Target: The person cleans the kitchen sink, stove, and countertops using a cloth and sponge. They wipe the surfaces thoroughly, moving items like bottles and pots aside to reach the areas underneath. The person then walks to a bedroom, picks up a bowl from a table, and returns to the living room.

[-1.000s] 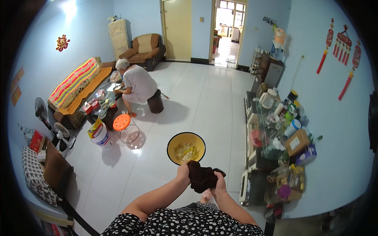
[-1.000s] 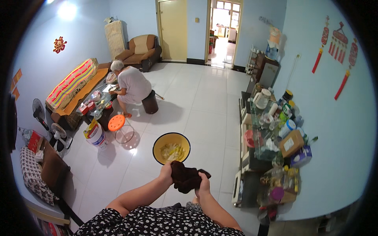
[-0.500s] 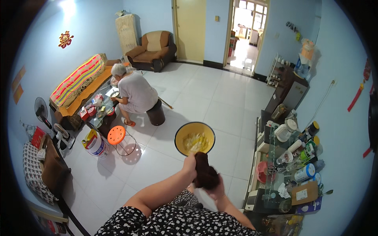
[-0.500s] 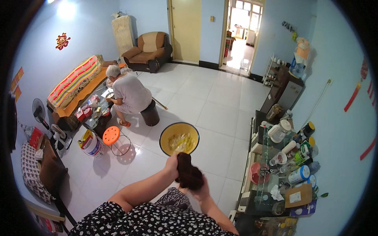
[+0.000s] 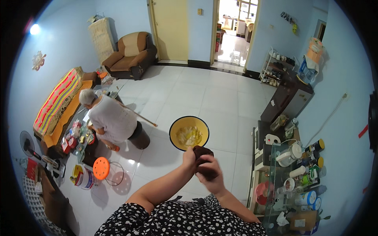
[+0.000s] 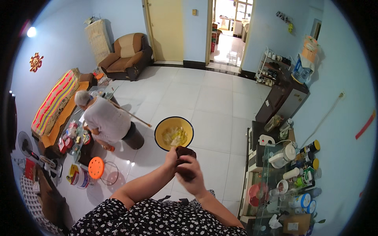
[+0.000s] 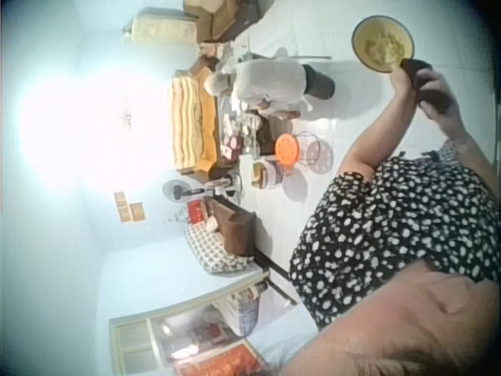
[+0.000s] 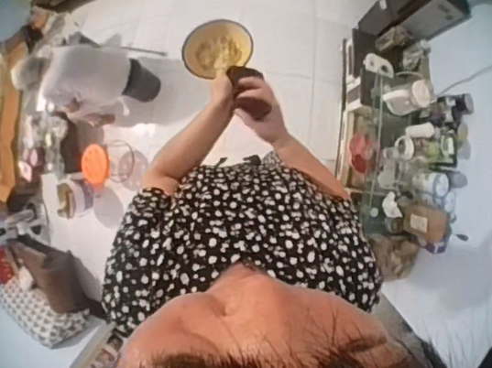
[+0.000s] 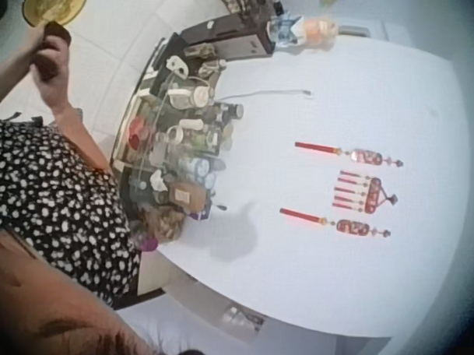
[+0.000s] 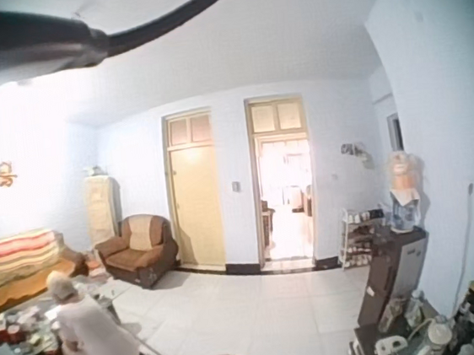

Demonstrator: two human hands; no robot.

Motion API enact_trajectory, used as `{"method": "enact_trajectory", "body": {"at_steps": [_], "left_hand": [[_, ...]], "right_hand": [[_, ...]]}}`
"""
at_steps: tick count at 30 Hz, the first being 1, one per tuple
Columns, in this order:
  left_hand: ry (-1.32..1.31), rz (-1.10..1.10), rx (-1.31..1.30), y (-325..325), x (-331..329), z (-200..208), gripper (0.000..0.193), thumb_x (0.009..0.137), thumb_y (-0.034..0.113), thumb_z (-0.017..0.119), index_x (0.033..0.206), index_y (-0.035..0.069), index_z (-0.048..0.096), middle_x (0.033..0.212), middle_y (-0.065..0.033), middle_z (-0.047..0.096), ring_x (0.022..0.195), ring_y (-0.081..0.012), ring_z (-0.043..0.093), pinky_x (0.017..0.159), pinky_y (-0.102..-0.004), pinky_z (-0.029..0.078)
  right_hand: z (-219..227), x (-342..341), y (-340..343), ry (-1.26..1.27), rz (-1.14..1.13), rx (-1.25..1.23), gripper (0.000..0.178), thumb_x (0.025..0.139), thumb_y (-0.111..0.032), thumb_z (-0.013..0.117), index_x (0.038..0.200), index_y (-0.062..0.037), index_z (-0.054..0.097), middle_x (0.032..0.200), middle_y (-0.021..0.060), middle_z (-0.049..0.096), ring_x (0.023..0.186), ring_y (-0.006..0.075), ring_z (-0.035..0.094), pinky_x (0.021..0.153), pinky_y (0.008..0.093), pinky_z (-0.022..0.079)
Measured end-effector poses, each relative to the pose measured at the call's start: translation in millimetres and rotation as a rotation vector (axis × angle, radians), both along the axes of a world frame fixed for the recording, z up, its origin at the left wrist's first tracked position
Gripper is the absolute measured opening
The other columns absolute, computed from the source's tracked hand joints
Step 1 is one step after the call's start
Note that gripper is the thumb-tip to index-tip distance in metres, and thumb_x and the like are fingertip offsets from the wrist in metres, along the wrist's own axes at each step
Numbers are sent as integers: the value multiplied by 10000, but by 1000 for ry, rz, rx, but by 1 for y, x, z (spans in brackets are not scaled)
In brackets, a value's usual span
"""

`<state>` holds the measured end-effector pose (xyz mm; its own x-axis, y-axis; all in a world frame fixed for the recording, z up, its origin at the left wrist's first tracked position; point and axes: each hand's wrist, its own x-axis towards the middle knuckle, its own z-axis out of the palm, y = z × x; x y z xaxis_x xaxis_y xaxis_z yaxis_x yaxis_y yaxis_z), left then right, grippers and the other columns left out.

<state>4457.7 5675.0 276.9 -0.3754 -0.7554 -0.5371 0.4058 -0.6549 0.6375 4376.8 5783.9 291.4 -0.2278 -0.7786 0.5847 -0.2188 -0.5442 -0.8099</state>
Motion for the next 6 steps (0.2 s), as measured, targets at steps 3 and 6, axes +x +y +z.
{"method": "enact_trajectory", "body": {"at_steps": [3, 6], "left_hand": [[50, -155, 95, -56, -48, 4, 369, 960, 289, 345, 987, 28, 603, 799, -121, 635, 743, -275, 655, 652, -401, 554], [58, -75, -55, -140, -103, -90, 405, 965, 317, 366, 1118, 5, 574, 1000, -145, 647, 914, -275, 642, 785, -391, 539]], "right_hand": [[-10, -30, -71, 300, -142, -143, 345, 633, -15, 772, 935, -89, 621, 1035, 95, 650, 944, 306, 621, 852, 372, 503], [-57, -98, -150, 134, -203, -30, 339, 671, -22, 749, 974, -102, 620, 1037, 105, 658, 970, 307, 628, 868, 376, 502]]}}
